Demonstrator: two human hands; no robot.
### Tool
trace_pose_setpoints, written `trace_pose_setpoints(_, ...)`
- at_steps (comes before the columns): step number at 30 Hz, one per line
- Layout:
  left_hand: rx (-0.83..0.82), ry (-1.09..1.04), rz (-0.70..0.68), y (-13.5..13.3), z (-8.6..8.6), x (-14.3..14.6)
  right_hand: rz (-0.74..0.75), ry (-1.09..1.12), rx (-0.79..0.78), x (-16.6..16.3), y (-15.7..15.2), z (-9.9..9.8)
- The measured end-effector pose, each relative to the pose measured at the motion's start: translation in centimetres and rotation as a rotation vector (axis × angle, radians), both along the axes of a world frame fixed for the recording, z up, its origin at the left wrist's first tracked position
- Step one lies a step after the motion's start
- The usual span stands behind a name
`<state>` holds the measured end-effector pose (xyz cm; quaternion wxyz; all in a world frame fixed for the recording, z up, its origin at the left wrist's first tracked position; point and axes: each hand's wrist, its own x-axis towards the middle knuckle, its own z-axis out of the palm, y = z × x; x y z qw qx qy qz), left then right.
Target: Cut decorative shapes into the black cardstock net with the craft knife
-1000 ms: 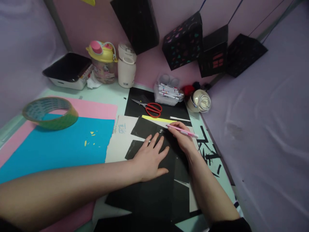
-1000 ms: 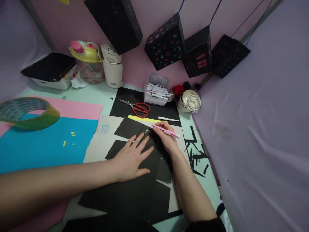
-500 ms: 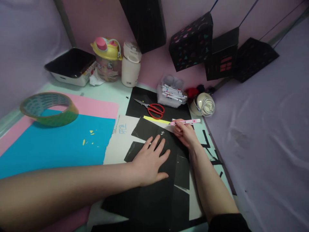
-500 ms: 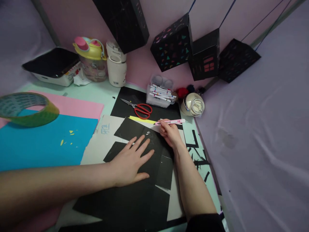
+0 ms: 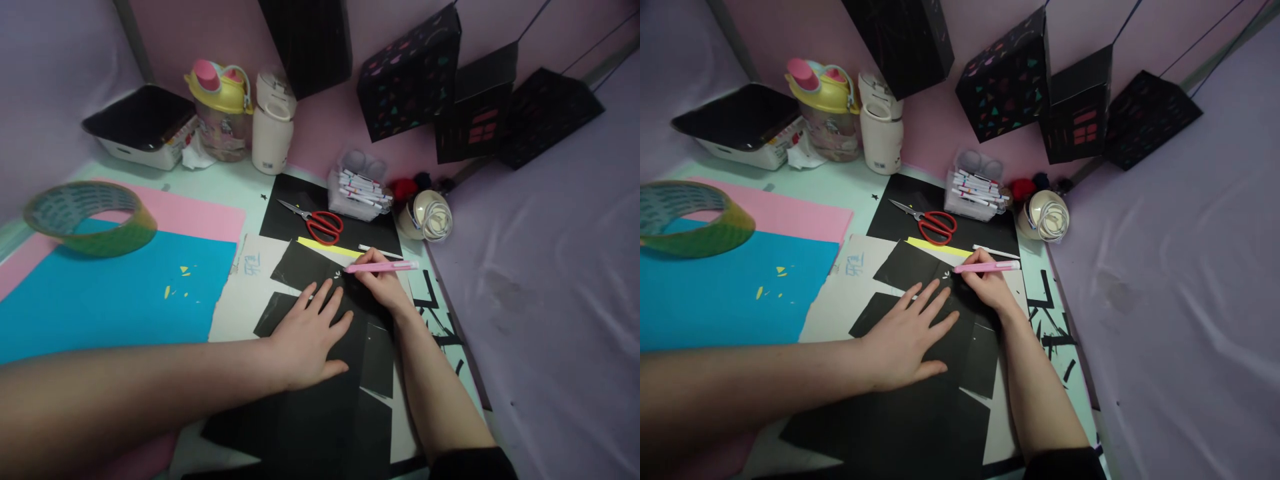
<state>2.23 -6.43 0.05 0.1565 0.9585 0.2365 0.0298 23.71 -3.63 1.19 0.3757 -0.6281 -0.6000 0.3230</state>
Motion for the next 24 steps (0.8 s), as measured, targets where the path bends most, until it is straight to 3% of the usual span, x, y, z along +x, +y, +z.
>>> trace_pose_setpoints(7, -0.008, 0.0, 0.003, -0.14, 0.12, -0.01, 0.058, 0.056, -0.043, 0.39, 0.13, -0.69)
trace_pose_setpoints(24, -0.002, -0.012, 0.006, -0.07, -0.03, 0.01, 0.059, 0.0, -0.063, -0.03, 0.13, -0.27)
